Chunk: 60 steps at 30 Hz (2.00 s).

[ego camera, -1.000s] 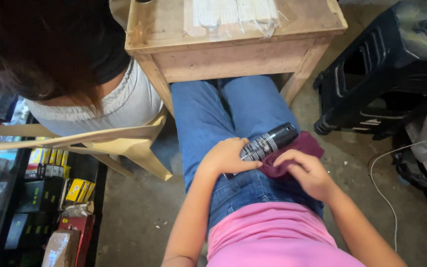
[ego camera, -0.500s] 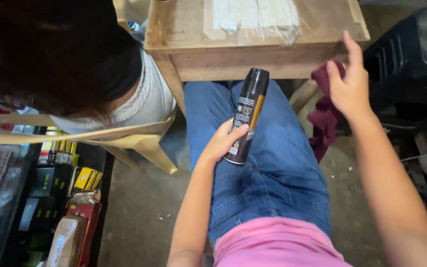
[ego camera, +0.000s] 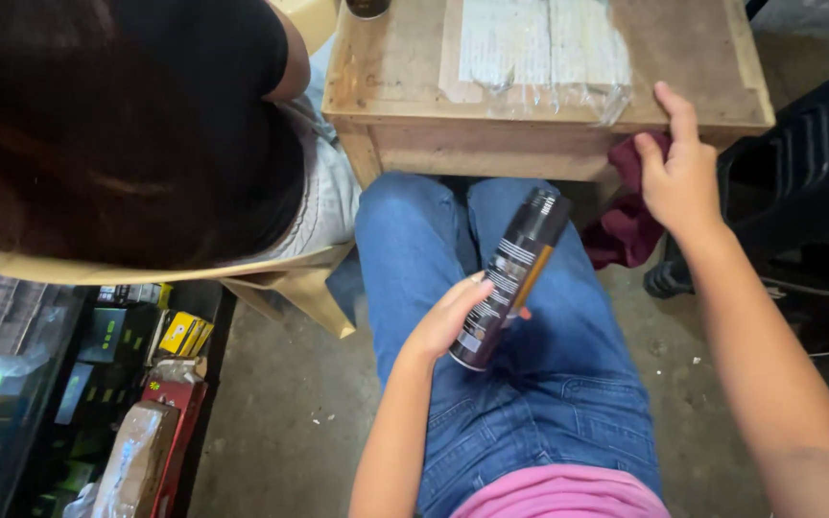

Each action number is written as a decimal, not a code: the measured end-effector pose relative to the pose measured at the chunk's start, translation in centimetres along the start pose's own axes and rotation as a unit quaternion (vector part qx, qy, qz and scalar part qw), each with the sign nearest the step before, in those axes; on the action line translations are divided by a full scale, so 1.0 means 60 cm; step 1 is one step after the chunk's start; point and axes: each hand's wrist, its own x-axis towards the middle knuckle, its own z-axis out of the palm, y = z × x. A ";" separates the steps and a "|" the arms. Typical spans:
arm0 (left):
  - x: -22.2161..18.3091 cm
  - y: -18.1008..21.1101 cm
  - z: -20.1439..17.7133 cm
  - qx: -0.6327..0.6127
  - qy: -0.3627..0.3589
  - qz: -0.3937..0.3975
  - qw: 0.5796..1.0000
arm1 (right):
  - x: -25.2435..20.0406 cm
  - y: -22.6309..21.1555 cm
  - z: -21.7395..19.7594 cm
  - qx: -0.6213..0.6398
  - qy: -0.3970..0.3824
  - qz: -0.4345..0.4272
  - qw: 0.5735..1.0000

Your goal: Wiping and cleaning a spray can with a cloth.

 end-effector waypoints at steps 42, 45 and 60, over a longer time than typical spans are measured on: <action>0.029 -0.161 0.080 -0.419 0.058 -0.090 0.901 | -0.016 0.059 -0.001 -0.008 0.067 -0.036 0.997; 0.017 -0.181 0.077 -0.422 0.105 -0.111 0.894 | -0.031 0.051 -0.004 0.037 0.035 -0.027 0.998; 0.021 -0.237 0.040 -0.353 0.122 -0.091 0.923 | -0.392 -0.028 -0.028 0.294 -0.320 0.299 0.850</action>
